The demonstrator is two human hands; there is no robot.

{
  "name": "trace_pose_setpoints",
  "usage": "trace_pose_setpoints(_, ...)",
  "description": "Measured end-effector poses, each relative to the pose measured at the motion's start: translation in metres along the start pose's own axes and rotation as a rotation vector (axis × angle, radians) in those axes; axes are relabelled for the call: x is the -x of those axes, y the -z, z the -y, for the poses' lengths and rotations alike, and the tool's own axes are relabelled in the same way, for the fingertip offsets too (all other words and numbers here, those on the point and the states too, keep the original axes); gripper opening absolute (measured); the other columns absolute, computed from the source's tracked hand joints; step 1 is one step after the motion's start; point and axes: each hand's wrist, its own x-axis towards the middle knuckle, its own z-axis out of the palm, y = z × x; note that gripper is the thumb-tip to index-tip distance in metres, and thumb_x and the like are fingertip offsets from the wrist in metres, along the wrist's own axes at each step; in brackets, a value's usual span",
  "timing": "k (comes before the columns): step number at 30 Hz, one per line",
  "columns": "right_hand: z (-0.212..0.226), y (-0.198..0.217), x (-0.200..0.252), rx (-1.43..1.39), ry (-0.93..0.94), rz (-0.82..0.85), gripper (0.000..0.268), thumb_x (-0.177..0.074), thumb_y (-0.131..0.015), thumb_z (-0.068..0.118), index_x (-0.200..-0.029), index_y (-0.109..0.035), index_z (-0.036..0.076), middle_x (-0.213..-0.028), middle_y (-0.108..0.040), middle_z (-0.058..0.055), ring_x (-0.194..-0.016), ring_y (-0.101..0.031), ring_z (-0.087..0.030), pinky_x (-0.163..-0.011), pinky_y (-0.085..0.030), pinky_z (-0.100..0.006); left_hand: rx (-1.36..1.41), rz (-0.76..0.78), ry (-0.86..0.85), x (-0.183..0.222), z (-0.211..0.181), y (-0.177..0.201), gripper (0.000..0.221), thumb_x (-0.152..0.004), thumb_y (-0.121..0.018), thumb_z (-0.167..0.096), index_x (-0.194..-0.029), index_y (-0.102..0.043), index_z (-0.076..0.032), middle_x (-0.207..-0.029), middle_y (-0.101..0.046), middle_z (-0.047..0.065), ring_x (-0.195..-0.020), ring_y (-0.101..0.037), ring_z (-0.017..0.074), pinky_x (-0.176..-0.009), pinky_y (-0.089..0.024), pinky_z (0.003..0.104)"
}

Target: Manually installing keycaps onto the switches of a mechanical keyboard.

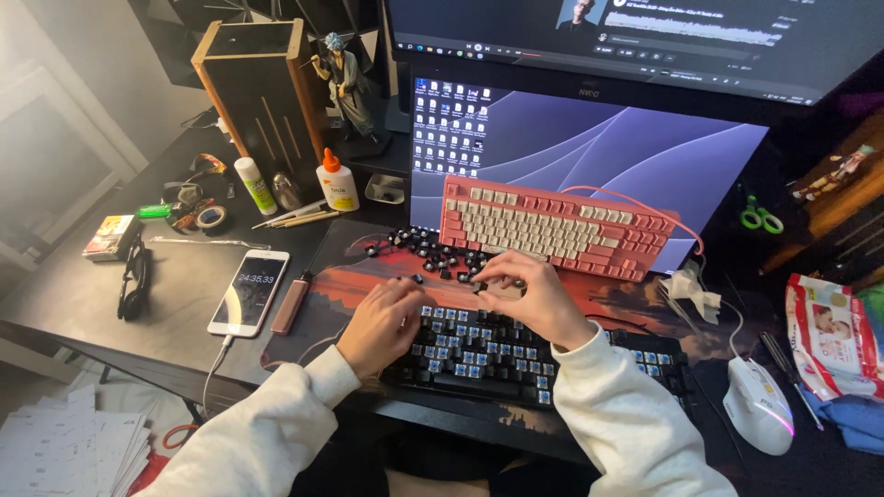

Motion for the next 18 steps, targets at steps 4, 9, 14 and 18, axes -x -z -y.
trace_pose_setpoints(4,-0.011,0.004,0.003,0.110,-0.043,0.121,0.026,-0.105,-0.091,0.016,-0.129,-0.094,0.008,-0.123,-0.091,-0.013,-0.108,-0.085,-0.027,-0.098,-0.067,-0.040,0.018,0.225,-0.013,0.002,-0.008,0.007,0.033,-0.098,-0.075,0.007,-0.120,-0.086,-0.016,-0.118,-0.079,0.008,-0.102,-0.074,0.0344,-0.091,-0.056,0.043)
trace_pose_setpoints(9,-0.028,0.000,0.010,0.257,-0.055,0.271,0.022,-0.102,-0.092,0.020,-0.122,-0.092,0.012,-0.116,-0.093,-0.007,-0.109,-0.083,-0.027,-0.096,-0.068,-0.041,-0.022,0.321,-0.041,0.010,0.004,-0.005,0.028,-0.100,-0.072,0.001,-0.121,-0.083,-0.013,-0.127,-0.077,0.008,-0.106,-0.067,0.0316,-0.090,-0.054,0.043)
trace_pose_setpoints(14,-0.016,-0.004,0.011,0.249,-0.111,0.332,0.015,-0.103,-0.093,0.020,-0.118,-0.092,0.016,-0.106,-0.093,-0.004,-0.097,-0.080,-0.023,-0.087,-0.065,-0.040,0.003,0.326,-0.021,0.008,0.002,-0.004,0.029,-0.102,-0.069,0.001,-0.123,-0.083,-0.014,-0.125,-0.077,0.008,-0.108,-0.067,0.0325,-0.091,-0.054,0.042)
trace_pose_setpoints(18,-0.017,-0.007,0.010,0.239,-0.087,0.344,0.009,-0.104,-0.094,0.021,-0.112,-0.094,0.016,-0.101,-0.094,-0.003,-0.089,-0.076,-0.021,-0.081,-0.062,-0.037,-0.003,0.337,0.001,0.007,0.003,-0.004,0.033,-0.104,-0.066,0.001,-0.127,-0.081,-0.017,-0.122,-0.078,0.006,-0.109,-0.070,0.0323,-0.091,-0.054,0.041)
